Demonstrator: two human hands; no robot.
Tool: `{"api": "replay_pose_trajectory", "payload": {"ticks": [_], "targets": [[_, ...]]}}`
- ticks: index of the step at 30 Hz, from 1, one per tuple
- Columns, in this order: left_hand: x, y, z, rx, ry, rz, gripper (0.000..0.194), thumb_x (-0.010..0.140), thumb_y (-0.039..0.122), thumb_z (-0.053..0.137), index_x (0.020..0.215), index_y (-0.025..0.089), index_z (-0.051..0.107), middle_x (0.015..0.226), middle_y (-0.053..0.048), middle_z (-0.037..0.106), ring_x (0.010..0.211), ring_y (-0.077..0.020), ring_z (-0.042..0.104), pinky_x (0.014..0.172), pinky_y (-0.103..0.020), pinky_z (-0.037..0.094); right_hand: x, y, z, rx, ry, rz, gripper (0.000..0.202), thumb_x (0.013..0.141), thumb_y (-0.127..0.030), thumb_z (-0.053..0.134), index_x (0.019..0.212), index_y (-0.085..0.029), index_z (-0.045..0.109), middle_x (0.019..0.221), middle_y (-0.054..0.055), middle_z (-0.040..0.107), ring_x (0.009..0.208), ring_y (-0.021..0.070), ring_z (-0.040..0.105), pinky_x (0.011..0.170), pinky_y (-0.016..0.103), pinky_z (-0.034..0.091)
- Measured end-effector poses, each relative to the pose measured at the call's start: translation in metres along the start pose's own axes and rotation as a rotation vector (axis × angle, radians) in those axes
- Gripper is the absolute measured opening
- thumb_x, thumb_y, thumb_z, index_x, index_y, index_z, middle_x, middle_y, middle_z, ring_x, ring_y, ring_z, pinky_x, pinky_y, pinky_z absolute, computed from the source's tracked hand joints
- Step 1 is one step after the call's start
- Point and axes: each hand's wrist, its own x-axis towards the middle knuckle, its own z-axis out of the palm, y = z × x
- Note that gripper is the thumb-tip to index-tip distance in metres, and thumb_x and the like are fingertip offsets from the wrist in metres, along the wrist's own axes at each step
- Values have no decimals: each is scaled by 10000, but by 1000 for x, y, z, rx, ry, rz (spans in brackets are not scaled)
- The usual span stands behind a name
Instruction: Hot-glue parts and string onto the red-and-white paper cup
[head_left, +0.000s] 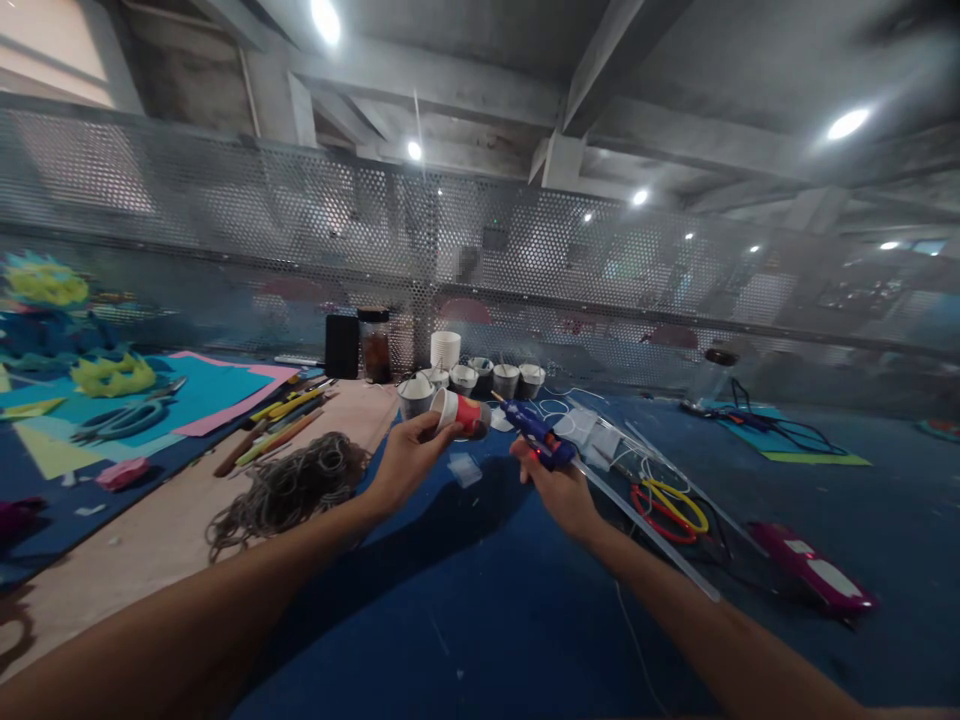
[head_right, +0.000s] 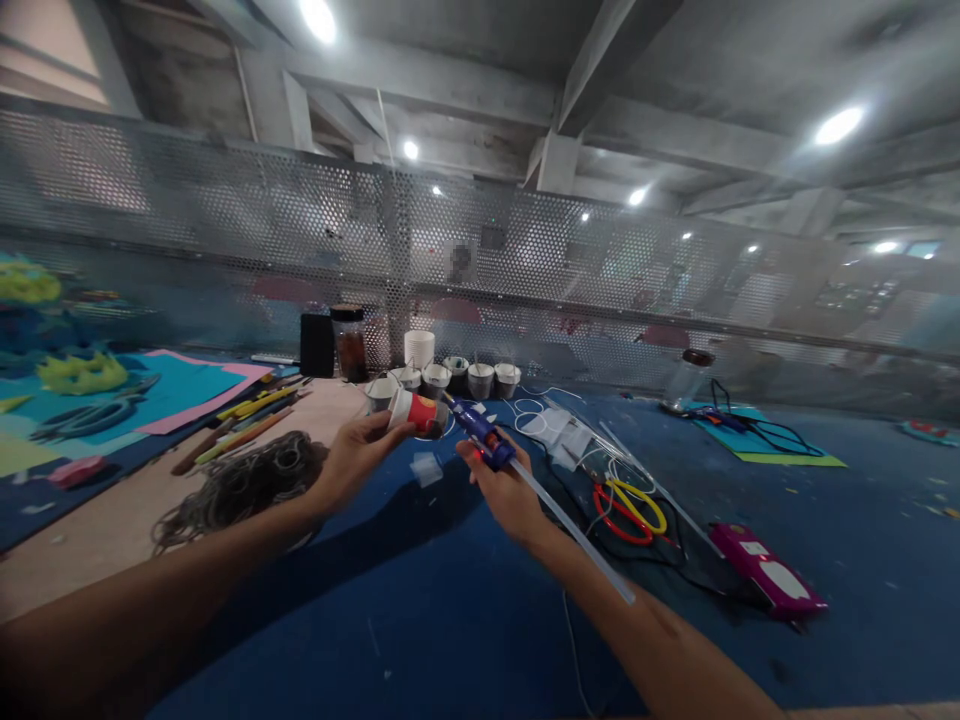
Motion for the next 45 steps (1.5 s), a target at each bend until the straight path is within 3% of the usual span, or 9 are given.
{"api": "replay_pose_trajectory", "payload": {"ticks": [3,5,10,15,20,28,33,38,45], "targets": [[-3,1,1,122,-30,203,190,889,307,671,916,145,767,903,-70,756,852,-222,673,804,-310,513,5,-4,2,137,25,-14,355,861,-563,648,789,-216,674,730,15,678,732,189,649,794,312,491],[-6,3,2,127,-51,250,193,898,300,663,941,140,762,940,-83,753,869,-223,675,824,-315,512,7,-6,4,212,16,0,340,817,-551,695,753,-221,642,769,20,693,749,193,656,800,316,496],[-12,8,8,18,-31,103,225,888,341,663,944,141,749,883,-55,742,816,-208,664,736,-284,519,6,-7,11,230,-22,102,330,722,-506,781,783,-234,606,604,-48,597,560,162,566,685,313,482],[-14,12,12,-96,-43,-14,243,852,360,694,952,148,757,895,-50,750,833,-215,666,750,-297,524,3,-12,10,180,42,143,269,733,-453,754,807,-231,621,573,-59,563,555,163,557,665,306,477],[-7,10,7,-129,22,-106,255,850,379,707,942,150,768,851,-40,753,818,-217,678,729,-291,526,4,-12,10,189,22,102,311,765,-511,725,819,-215,646,710,-24,630,553,135,540,645,289,478],[9,-5,-7,-237,76,-104,287,870,341,696,1071,145,756,1005,-80,781,956,-236,700,896,-349,529,-2,0,14,166,-146,28,337,834,-543,677,830,-206,691,680,-8,629,574,145,552,623,282,478],[7,-5,-5,-215,79,-140,283,832,356,727,1011,142,776,957,-77,788,900,-241,704,824,-344,540,-4,-2,5,-5,-36,-12,435,896,-604,587,750,-204,676,609,4,614,641,181,611,743,310,491],[3,2,-2,-133,106,-106,271,818,382,744,947,146,782,860,-39,770,810,-215,678,720,-294,514,-8,-4,5,-51,-64,-23,459,902,-556,607,586,-224,587,611,8,627,648,175,632,705,284,485],[0,6,0,-117,82,-85,255,827,375,724,922,144,773,880,-57,774,808,-211,678,723,-293,518,-9,-10,8,-82,2,-75,378,869,-557,644,685,-228,676,613,17,655,638,197,637,716,315,497]]}}
